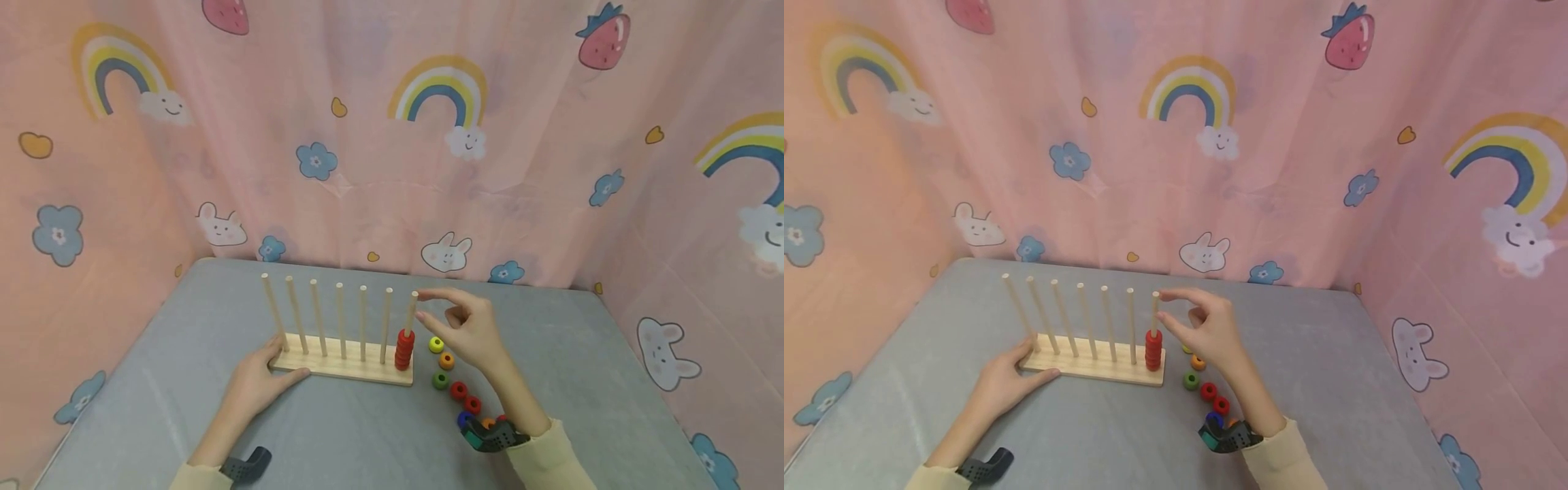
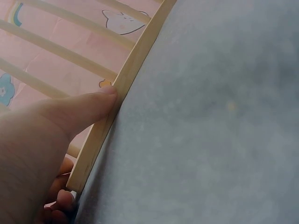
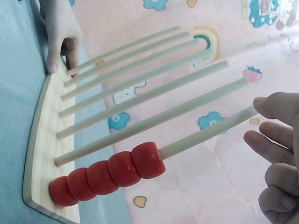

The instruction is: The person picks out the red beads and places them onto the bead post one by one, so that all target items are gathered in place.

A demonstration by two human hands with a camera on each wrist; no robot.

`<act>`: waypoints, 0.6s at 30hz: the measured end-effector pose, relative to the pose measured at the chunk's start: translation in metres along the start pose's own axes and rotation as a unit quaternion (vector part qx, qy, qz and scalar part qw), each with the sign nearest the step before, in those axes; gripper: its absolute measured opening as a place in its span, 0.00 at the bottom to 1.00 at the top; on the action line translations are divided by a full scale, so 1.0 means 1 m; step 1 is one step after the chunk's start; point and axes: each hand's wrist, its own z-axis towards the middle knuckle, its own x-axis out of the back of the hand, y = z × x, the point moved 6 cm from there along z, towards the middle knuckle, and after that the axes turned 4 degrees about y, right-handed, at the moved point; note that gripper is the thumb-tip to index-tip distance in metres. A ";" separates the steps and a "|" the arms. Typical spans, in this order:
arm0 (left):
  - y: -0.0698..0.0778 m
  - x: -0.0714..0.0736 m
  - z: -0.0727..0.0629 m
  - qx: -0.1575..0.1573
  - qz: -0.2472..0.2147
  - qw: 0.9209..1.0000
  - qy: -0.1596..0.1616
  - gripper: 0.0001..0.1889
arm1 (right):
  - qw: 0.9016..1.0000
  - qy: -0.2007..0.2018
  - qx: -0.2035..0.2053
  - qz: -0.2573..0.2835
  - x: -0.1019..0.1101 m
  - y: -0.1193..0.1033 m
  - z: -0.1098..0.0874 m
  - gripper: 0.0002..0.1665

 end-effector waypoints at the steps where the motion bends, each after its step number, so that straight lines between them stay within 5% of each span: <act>1: 0.000 0.000 0.000 0.000 0.000 1.000 0.000 0.54 | 1.000 0.001 -0.001 0.000 0.001 0.000 -0.001 0.17; 18: -0.002 0.000 0.001 0.005 0.002 1.000 -0.002 0.55 | 0.999 0.037 -0.026 -0.026 0.035 0.023 -0.039 0.19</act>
